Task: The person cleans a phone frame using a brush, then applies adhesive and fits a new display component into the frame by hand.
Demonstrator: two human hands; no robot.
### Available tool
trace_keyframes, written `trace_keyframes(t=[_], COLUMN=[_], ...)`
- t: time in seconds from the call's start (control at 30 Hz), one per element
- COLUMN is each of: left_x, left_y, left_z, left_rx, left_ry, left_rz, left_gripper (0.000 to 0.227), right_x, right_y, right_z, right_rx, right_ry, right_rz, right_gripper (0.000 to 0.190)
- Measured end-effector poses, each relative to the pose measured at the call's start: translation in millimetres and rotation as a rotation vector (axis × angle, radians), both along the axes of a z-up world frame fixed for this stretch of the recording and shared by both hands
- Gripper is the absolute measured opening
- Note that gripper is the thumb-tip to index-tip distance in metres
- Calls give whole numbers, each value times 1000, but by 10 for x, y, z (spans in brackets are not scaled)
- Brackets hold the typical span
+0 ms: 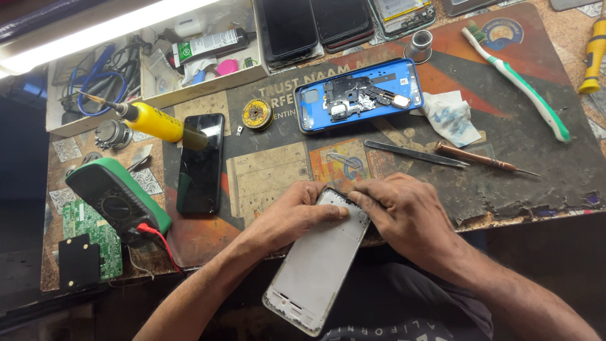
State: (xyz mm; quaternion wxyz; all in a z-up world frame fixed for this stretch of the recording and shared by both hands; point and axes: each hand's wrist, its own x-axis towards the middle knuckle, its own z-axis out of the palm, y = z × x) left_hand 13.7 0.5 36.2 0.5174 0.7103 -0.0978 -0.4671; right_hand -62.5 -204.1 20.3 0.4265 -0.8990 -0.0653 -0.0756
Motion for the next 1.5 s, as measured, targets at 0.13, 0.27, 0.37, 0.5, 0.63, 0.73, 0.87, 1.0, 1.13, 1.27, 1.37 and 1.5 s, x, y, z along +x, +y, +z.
trace_keyframes(t=[0.13, 0.27, 0.37, 0.5, 0.63, 0.73, 0.87, 1.0, 1.13, 1.27, 1.37, 1.5], left_x=[5, -10, 14, 13, 16, 20, 15, 24, 18, 13, 21, 6], left_y=[5, 28, 16, 18, 20, 11, 12, 5, 7, 25, 18, 24], left_z=[-36, -55, -61, -75, -83, -82, -77, -90, -92, -94, -92, -84], left_rx=[-2, -22, 1, 40, 22, 26, 14, 43, 23, -16, 21, -64], left_ry=[16, -46, -67, -100, -95, -90, -66, -94, -80, -73, -66, -35], left_rz=[-11, -10, -14, -24, -25, -24, -7, -30, -18, -15, -19, -8], left_gripper=[28, 28, 28, 28, 28, 28, 27, 28, 27, 27, 27, 27], right_x=[-19, -49, -22, 7, 3, -13, -10, 0, -3, -18, -2, -34], right_y=[3, -64, -61, -50, -45, -42, -34, -12, -26, -8, 16, 5], right_z=[37, 49, 16, -17, -22, -14, -14, -37, -35, -18, -33, -13], right_rx=[68, 182, 179, 162, 152, 137, 133, 108, 90, 110, 49, 100], right_ry=[119, 84, 140, 126, 107, 121, 167, -9, 62, 158, -26, 19], right_rz=[-73, -62, -68, -50, -42, -52, -64, -20, -33, -79, -36, -48], right_gripper=[23, 21, 20, 20, 20, 20, 19, 20, 19, 18, 21, 19])
